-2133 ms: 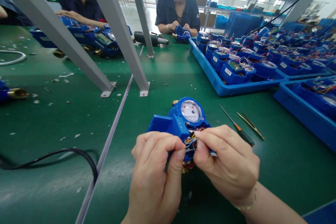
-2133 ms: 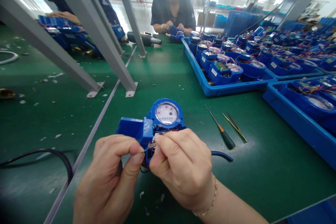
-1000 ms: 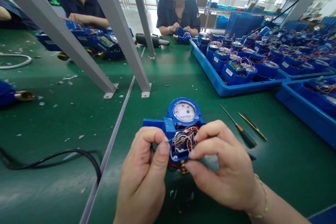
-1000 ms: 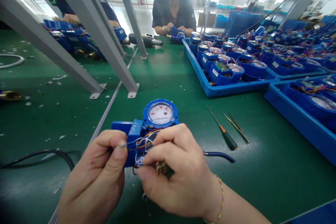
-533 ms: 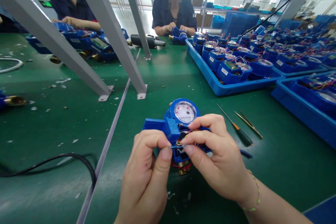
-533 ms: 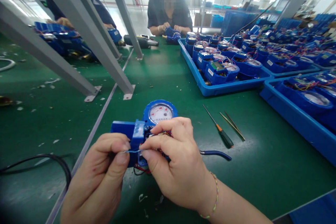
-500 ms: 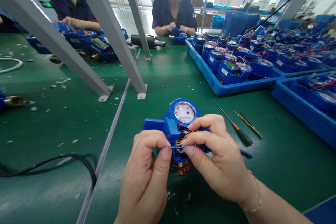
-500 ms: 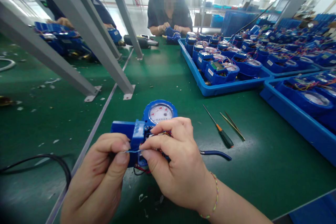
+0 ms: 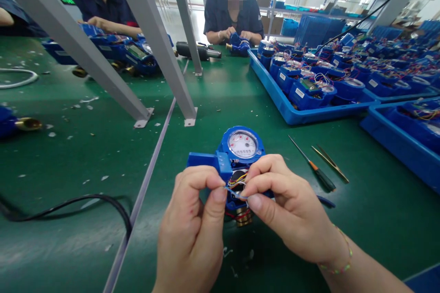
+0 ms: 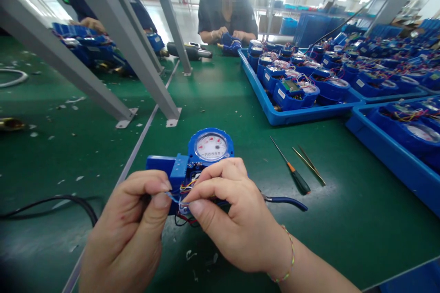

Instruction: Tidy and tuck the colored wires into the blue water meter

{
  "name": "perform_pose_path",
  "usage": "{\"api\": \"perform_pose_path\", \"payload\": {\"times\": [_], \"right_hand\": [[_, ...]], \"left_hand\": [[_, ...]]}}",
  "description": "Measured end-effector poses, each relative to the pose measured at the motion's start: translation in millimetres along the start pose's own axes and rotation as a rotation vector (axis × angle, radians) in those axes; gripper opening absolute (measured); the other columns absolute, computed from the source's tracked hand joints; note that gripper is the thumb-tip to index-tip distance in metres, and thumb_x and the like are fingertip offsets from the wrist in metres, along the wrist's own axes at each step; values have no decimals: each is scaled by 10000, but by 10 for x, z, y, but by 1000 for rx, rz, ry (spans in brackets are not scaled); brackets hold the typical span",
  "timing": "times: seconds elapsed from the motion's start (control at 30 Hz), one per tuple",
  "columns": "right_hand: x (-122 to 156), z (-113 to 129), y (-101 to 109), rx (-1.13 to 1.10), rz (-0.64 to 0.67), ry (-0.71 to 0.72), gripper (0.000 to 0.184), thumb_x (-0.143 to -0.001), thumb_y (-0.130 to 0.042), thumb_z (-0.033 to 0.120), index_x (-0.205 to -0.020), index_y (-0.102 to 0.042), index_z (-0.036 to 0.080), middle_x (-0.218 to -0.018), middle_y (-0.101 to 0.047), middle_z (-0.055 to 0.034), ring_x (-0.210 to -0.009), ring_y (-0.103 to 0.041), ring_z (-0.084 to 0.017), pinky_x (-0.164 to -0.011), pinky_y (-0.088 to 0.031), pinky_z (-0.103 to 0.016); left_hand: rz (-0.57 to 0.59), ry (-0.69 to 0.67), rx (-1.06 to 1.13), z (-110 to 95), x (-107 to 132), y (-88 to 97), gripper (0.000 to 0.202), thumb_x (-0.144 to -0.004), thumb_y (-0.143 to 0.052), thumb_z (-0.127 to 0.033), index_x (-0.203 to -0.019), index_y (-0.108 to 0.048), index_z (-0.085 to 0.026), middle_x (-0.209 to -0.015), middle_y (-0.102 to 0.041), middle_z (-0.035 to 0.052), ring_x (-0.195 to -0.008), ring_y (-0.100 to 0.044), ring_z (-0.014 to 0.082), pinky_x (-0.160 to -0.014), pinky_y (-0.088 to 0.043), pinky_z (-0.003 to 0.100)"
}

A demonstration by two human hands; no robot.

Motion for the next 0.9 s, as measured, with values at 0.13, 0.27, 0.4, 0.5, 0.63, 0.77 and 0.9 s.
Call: {"api": "perform_pose_path", "payload": {"times": [0.13, 0.27, 0.4, 0.5, 0.63, 0.77, 0.9], "right_hand": [[9, -10, -2, -22, -10, -24, 84, -908, -586, 146, -896, -654, 194, -931, -567, -25, -938, -540, -169, -878, -444, -350], [9, -13, 1, -73, -52, -46, 68, -872, -605, 141, -834, -636, 188, -899, -557, -18, -893, -533, -166, -819, -435, -327], [15, -37, 7, -122, -89, -87, 73, -823, -626, 139, -770, -601, 183, -878, -547, -10, -862, -524, -162, -798, -408, -322], [18, -43, 10, -127, -100, -78, 100, -792, -634, 135, -747, -561, 186, -862, -539, -3, -842, -515, -162, -788, -389, -327], [15, -34, 20, -118, -98, -65, 130, -779, -649, 130, -744, -539, 190, -843, -531, 6, -833, -510, -161, -796, -380, -332], [5, -8, 18, -146, -57, -74, 77, -823, -588, 112, -818, -608, 187, -895, -546, -4, -873, -519, -153, -799, -398, -313], [-8, 24, 16, -118, -65, -48, 100, -815, -593, 92, -843, -643, 175, -904, -558, -9, -892, -529, -149, -802, -416, -298]], "left_hand": [[12, -17, -1, -32, 2, -8, 115, -926, -475, -126, -924, -488, -241, -908, -487, 5, -839, -498, 148, -702, -427, 288], [39, -45, -8, -78, -14, -34, 133, -925, -468, -106, -921, -486, -238, -902, -484, -5, -826, -496, 130, -695, -424, 269], [66, -87, -13, -117, -10, -51, 167, -914, -468, -72, -913, -491, -238, -900, -493, -15, -837, -508, 116, -712, -425, 253], [77, -119, 3, -132, 4, -54, 185, -899, -488, -57, -924, -507, -239, -911, -512, -17, -870, -520, 119, -759, -436, 259], [87, -147, 3, -150, 10, -67, 195, -894, -497, -55, -936, -525, -244, -930, -556, -21, -923, -535, 127, -816, -436, 277], [61, -108, -9, -120, -2, -52, 200, -906, -488, -64, -956, -525, -254, -925, -583, -35, -931, -553, 123, -827, -432, 283], [40, -79, -27, -86, -3, -22, 181, -915, -490, -85, -959, -528, -257, -916, -577, -38, -910, -561, 120, -805, -429, 289]]}}
Point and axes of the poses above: each hand's wrist, its own x-axis away from the middle knuckle, its own y-axis out of the back of the hand, z = x × y, the point moved 6 cm from there along -x, towards the middle knuckle
